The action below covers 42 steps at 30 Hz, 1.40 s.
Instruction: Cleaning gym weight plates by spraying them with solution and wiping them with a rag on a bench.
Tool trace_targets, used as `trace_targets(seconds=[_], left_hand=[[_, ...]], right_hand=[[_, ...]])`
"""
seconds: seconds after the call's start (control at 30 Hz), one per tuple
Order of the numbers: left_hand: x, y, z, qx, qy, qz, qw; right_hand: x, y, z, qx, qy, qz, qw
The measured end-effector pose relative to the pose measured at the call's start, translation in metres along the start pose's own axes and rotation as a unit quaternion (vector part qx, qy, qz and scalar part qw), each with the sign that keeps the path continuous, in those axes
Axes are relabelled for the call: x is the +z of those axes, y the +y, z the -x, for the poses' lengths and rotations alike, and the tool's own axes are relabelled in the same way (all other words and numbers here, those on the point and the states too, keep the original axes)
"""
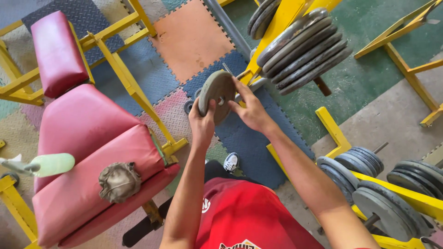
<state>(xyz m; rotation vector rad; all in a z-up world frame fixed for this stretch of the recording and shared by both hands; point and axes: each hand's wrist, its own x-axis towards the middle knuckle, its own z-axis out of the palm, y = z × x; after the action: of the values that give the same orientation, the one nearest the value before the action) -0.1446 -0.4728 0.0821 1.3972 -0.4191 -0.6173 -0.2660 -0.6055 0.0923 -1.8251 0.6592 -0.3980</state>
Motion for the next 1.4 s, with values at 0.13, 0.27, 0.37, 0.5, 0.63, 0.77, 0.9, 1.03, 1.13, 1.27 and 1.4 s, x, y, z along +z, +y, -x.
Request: trace_targets(seconds=[0.13, 0.27, 0.37, 0.5, 0.63, 0.77, 0.9, 1.03, 1.13, 1.27, 1.4], left_hand=[[0.019, 0.004, -0.04, 0.002, -0.015, 0.001, 1.0], [0.035, 0.001, -0.092, 0.033, -0.028, 0.015, 0.999], [0.043, -0.002, -0.142, 0.034, -0.038, 0.018, 0.999], [0.052, 0.009, -0.214, 0.022, -0.06, 0.001, 0.998], [0.058, 0.002, -0.288, 0.036, -0.081, 0.001, 0.996], [0.072, -0.01, -0.348, 0.037, -0.078, -0.017, 0.996], [0.089, -0.026, -0.399, 0.063, -0.087, -0.025, 0.994], [0.108, -0.026, -0.425, 0.039, -0.118, -0.026, 0.992], [0.12, -0.024, -0.429, 0.045, -0.151, -0.066, 0.985], [0.131, -0.021, -0.429, 0.042, -0.161, -0.065, 0.984], [0.136, -0.016, -0.429, 0.035, -0.183, -0.105, 0.977]], right_hand=[[-0.012, -0.003, -0.042, -0.072, 0.018, 0.058, 0.996], [-0.027, -0.024, -0.093, -0.057, 0.04, 0.099, 0.993], [-0.042, -0.037, -0.142, -0.044, 0.051, 0.122, 0.99], [-0.06, -0.054, -0.217, 0.033, 0.063, 0.155, 0.985], [-0.076, -0.048, -0.29, 0.001, 0.106, 0.161, 0.981], [-0.09, -0.049, -0.342, 0.028, 0.112, 0.134, 0.984], [-0.102, -0.032, -0.376, 0.044, 0.149, 0.133, 0.979], [-0.109, -0.011, -0.396, 0.051, 0.167, 0.134, 0.975], [-0.113, 0.003, -0.4, 0.088, 0.18, 0.105, 0.974], [-0.116, 0.004, -0.4, 0.056, 0.169, 0.122, 0.976], [-0.116, 0.003, -0.405, 0.041, 0.161, 0.19, 0.968]])
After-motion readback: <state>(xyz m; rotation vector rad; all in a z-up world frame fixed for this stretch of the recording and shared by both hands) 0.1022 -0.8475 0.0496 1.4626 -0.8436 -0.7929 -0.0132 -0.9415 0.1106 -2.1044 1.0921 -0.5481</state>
